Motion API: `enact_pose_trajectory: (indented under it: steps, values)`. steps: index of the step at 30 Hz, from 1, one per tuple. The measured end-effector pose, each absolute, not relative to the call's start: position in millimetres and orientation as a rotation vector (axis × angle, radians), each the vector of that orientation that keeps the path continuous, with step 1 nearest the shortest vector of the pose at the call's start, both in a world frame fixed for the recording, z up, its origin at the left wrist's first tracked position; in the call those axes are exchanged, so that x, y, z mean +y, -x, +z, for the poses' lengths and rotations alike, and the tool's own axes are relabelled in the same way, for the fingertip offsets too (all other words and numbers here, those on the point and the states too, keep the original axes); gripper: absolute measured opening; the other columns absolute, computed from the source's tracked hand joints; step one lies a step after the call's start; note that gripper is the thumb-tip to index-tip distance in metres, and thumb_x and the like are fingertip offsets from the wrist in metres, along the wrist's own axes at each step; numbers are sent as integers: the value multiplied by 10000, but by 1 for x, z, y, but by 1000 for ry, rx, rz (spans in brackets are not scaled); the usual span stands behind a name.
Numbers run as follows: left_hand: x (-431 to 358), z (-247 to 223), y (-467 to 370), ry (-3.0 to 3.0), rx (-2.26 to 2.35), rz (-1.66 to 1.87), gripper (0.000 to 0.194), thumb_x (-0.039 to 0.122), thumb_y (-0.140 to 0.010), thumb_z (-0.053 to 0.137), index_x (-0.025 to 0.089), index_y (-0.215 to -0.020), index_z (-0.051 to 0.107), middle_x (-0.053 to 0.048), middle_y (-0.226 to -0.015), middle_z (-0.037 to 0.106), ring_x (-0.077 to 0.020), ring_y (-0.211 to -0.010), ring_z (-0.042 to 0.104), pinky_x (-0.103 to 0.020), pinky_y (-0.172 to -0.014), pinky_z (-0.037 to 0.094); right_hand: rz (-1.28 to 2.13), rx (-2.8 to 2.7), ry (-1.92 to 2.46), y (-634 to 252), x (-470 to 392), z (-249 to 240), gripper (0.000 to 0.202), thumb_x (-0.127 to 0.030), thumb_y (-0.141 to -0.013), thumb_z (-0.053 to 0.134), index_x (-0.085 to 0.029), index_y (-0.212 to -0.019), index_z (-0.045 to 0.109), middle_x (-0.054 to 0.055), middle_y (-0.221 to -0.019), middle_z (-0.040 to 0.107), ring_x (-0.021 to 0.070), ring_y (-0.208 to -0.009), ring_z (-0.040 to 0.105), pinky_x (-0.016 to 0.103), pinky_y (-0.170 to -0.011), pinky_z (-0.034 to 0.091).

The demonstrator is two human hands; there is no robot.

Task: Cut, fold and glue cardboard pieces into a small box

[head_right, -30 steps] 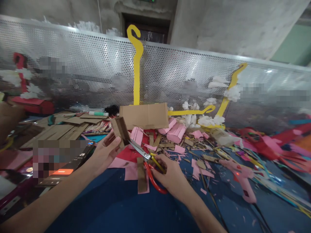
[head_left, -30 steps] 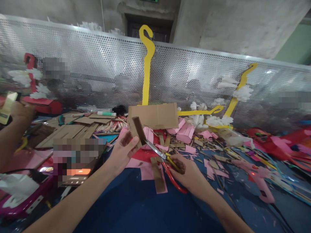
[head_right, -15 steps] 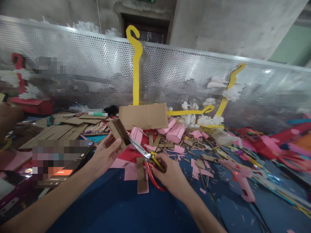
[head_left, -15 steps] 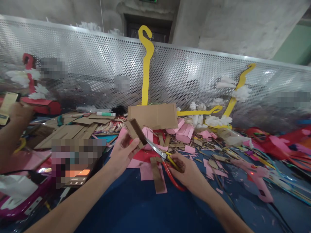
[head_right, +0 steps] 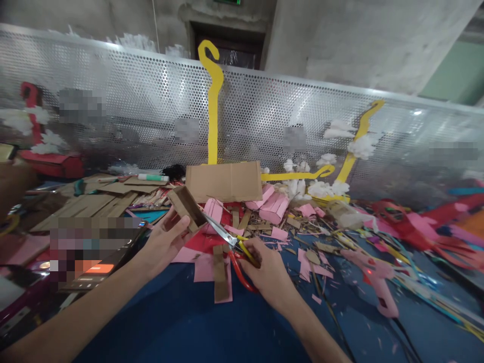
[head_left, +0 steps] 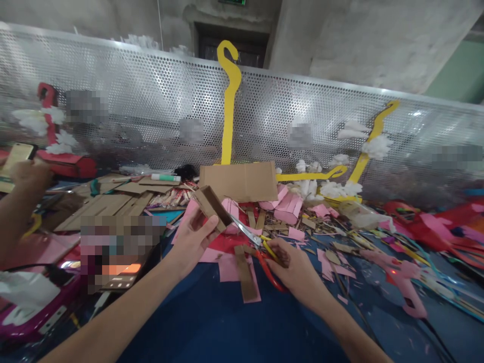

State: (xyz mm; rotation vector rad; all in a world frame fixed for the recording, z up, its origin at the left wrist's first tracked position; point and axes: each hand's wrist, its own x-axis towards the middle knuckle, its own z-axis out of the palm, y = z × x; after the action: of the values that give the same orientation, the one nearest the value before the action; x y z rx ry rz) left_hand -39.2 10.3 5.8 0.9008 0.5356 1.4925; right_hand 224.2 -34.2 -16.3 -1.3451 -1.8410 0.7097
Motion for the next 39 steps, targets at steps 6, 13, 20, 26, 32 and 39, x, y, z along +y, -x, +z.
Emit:
enact_pose_trajectory:
  steps: [6,13,20,26,32,39]
  values:
    - [9,8,39,-899,527,1497,408,258,-799,870,260,-1180,723,-47,-1324,703,-253,-1231,652,-366,-1018,587,692,-1811,1294,-224,-32,-20,160,-261,-908,632,-235,-1066,641,45,-998,770,241,-922,745,345,-801,567]
    - [11,8,40,-877,527,1488,355,252,-805,864,263,-1138,741,-34,-1288,721,-244,-1196,669,-376,-1016,576,652,-1793,1340,-225,-29,-22,215,-247,-872,648,-229,-1082,606,57,-1047,742,245,-975,720,364,-851,565]
    - [11,12,43,-874,559,1506,343,253,-795,868,257,-1116,747,-41,-1280,729,-266,-1207,669,-378,-961,598,527,-1743,1454,-218,-33,-27,548,-388,-750,818,-218,-1194,545,84,-1133,682,288,-1024,676,415,-891,547]
    - [15,9,45,-891,539,1490,356,273,-785,881,241,-1115,750,-55,-1276,734,-263,-1171,683,-396,-981,605,358,-1826,1451,-220,-35,-14,339,-312,-839,689,-228,-1149,580,84,-1147,659,288,-1067,643,425,-921,523]
    - [15,9,46,-862,522,1494,396,269,-808,866,246,-1178,725,-57,-1277,731,-256,-1154,686,-412,-975,600,357,-1831,1432,-216,-38,-7,315,-322,-846,687,-223,-1129,589,75,-1105,678,272,-1016,661,399,-877,530]
    - [16,11,46,-813,523,1483,403,241,-812,855,245,-1193,724,-67,-1273,734,-257,-1114,700,-426,-967,595,417,-1852,1410,-217,-38,-10,300,-297,-827,699,-222,-1104,613,69,-1084,709,266,-998,687,410,-881,537]
